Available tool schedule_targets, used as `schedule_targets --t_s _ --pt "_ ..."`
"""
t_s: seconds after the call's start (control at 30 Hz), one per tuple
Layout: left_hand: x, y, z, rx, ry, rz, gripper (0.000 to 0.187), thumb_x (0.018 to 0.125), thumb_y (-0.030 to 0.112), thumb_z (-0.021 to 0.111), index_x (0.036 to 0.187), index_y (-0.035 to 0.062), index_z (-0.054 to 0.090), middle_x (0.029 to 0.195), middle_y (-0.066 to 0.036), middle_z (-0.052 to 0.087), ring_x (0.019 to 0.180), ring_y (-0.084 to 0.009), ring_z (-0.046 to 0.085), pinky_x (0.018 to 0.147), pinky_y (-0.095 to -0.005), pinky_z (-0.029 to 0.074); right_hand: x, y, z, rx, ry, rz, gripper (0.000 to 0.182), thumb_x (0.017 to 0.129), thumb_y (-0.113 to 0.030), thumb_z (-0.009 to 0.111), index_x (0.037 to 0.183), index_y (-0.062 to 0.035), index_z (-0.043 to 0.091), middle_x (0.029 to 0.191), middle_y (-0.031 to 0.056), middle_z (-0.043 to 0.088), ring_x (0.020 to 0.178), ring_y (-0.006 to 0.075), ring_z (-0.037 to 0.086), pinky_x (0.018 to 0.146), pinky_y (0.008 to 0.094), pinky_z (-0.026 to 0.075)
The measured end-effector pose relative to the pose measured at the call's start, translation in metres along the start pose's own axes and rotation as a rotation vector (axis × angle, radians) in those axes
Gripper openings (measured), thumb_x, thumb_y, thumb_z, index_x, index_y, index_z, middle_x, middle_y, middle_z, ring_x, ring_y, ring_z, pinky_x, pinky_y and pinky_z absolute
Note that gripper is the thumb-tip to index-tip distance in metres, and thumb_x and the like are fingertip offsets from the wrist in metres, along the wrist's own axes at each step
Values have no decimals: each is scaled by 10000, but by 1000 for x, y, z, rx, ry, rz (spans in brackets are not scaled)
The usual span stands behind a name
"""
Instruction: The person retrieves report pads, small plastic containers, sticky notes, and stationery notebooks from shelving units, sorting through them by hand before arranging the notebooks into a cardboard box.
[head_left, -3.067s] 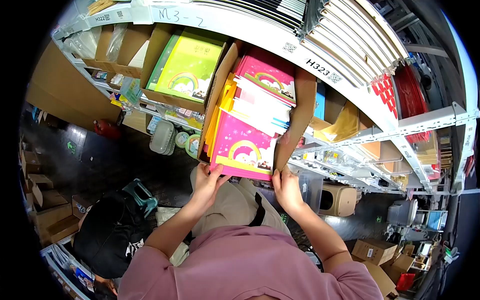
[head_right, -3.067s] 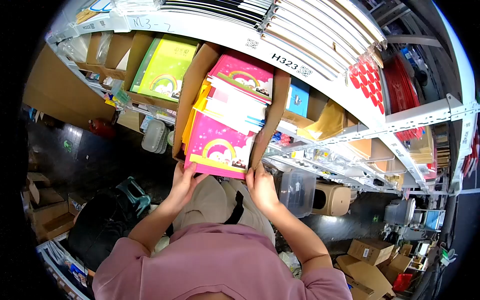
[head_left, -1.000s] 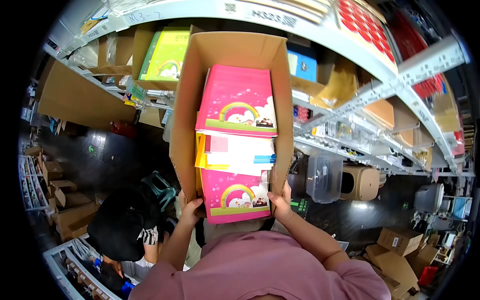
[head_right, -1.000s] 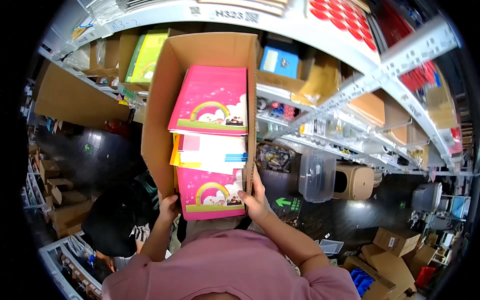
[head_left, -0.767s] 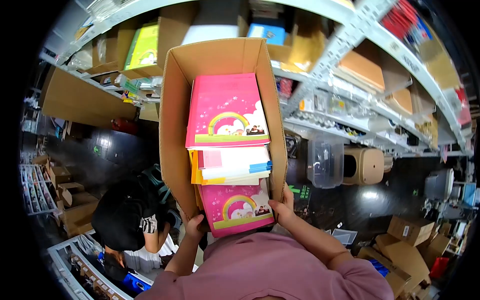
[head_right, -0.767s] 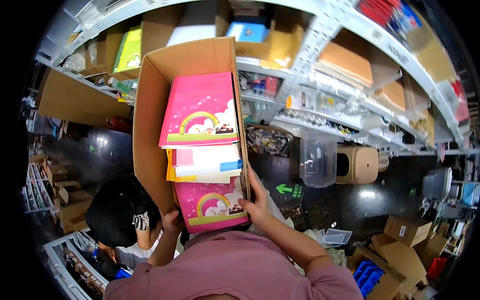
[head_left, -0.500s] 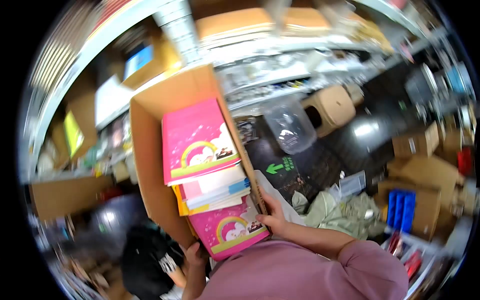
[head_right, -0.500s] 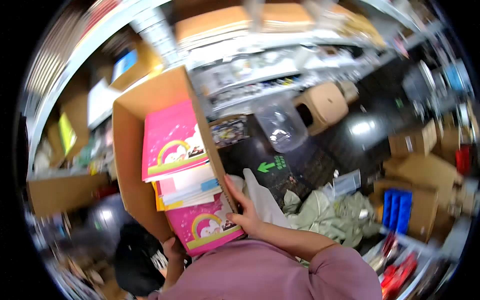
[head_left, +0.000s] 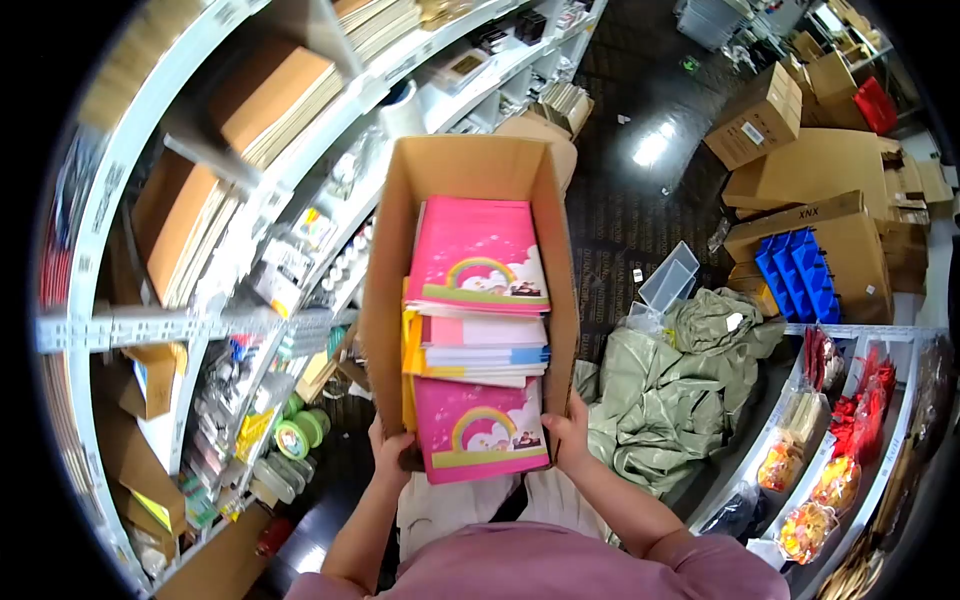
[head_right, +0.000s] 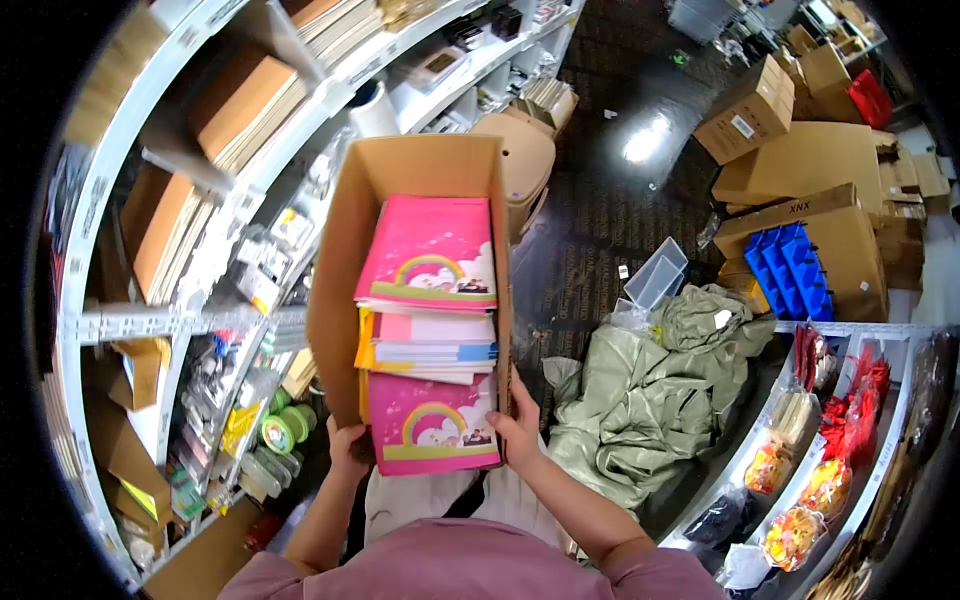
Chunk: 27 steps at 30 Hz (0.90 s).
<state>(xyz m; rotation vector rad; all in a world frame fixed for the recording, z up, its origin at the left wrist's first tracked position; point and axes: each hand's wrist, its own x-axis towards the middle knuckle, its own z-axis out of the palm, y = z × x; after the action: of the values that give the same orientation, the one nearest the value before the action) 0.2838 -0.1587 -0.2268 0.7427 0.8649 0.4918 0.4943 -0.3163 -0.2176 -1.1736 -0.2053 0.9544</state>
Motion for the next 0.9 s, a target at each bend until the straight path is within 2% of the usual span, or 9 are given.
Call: schedule_targets --t_s 0.03,0.1,0.2,0.27,0.37,0.4,0.63,0.73,0.9 --pt "24 4 10 4 -45 -68 507 670 85 527 1165 -14 482 1019 -80 583 949 -200 582 824 -307 462 14 -2 -12 20 35 19 710 726 -13 490 1403 38 282 1319 94 443 1186 171 431 1016 278 303" --pt "74 6 40 67 -34 -8 492 690 77 500 1173 -14 478 1040 -88 582 954 -182 572 828 -292 447 49 -4 -25 66 101 -14 706 730 -13 490 1407 19 289 1302 87 459 1164 172 450 1001 278 322" --pt "157 4 61 50 -85 -86 464 697 80 496 1152 -14 490 971 -72 590 848 -155 576 737 -267 455 115 -5 -43 86 182 -61 690 732 -25 495 1396 23 316 1299 87 462 1159 179 457 999 280 327" --pt "216 -4 71 102 -162 -77 443 701 90 503 1132 -12 499 888 -48 585 728 -129 553 640 -241 438 164 -4 -65 34 224 -76 675 727 -42 506 1380 32 350 1311 97 457 1182 187 445 1013 280 311" --pt "290 -15 98 128 -141 -29 424 702 96 508 1113 -11 507 824 -29 571 637 -109 511 568 -224 406 235 6 -92 72 264 -126 689 715 -47 514 1377 46 348 1324 103 449 1203 186 429 1024 277 295" --pt "320 -17 100 103 -161 -57 424 703 105 513 1111 -12 512 852 -37 577 699 -115 532 616 -233 423 265 10 -101 -22 263 -104 700 705 -41 513 1376 56 341 1338 107 438 1217 186 419 1032 278 285" --pt "472 -62 130 139 -26 -46 483 709 116 513 1169 -28 505 1013 -77 592 908 -155 561 796 -266 434 419 28 -165 24 234 -39 691 706 -38 505 1379 24 358 1281 95 485 1151 184 464 990 271 329" --pt "517 -87 126 248 -19 -8 555 716 136 532 1235 -52 469 1105 -95 581 1005 -174 546 875 -282 414 470 36 -188 0 181 -39 636 712 -58 516 1337 9 419 1190 71 534 1066 164 499 946 269 366" --pt "545 -103 127 195 11 16 631 704 181 581 1273 -53 445 1161 -113 556 1069 -194 529 942 -309 389 501 54 -206 30 195 53 589 705 -69 531 1282 8 447 1167 66 536 1056 169 501 944 272 367"
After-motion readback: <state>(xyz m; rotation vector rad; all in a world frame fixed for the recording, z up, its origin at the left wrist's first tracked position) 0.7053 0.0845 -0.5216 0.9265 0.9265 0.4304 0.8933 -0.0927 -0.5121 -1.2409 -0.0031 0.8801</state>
